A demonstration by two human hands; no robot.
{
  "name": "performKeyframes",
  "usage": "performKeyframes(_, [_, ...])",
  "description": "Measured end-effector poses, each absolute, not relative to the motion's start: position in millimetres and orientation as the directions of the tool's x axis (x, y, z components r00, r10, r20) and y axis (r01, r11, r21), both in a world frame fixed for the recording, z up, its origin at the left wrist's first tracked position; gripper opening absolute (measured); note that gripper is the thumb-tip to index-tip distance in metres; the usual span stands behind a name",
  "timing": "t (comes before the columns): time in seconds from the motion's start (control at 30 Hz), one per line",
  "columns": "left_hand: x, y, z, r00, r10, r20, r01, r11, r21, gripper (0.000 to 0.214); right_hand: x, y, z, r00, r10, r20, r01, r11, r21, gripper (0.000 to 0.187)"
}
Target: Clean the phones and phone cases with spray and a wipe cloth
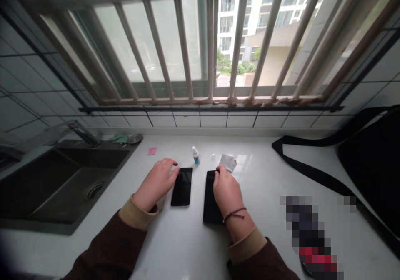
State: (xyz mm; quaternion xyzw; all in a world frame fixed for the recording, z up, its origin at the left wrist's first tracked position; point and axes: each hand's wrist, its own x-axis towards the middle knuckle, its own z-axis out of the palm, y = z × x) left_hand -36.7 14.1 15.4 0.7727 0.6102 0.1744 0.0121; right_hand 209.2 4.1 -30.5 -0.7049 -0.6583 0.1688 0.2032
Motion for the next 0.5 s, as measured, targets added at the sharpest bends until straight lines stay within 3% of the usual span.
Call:
performKeyframes(0.2, [-52.6, 23.9, 4.5, 0.138, 0.952, 0.273, 0.957, -0.199, 0.209, 0.021, 204.8, -5.4, -28.3, 0.085, 0.996, 0.017, 0.909, -0.07, -0.41, 0.05])
performKeyframes(0.5, [-68.8, 30.4, -25.8, 0.099, 0.969, 0.228, 0.96, -0.153, 0.235, 0.025, 192.9, -14.1, -23.6, 0.069, 0.997, 0.025, 0.969, -0.061, -0.238, 0.05])
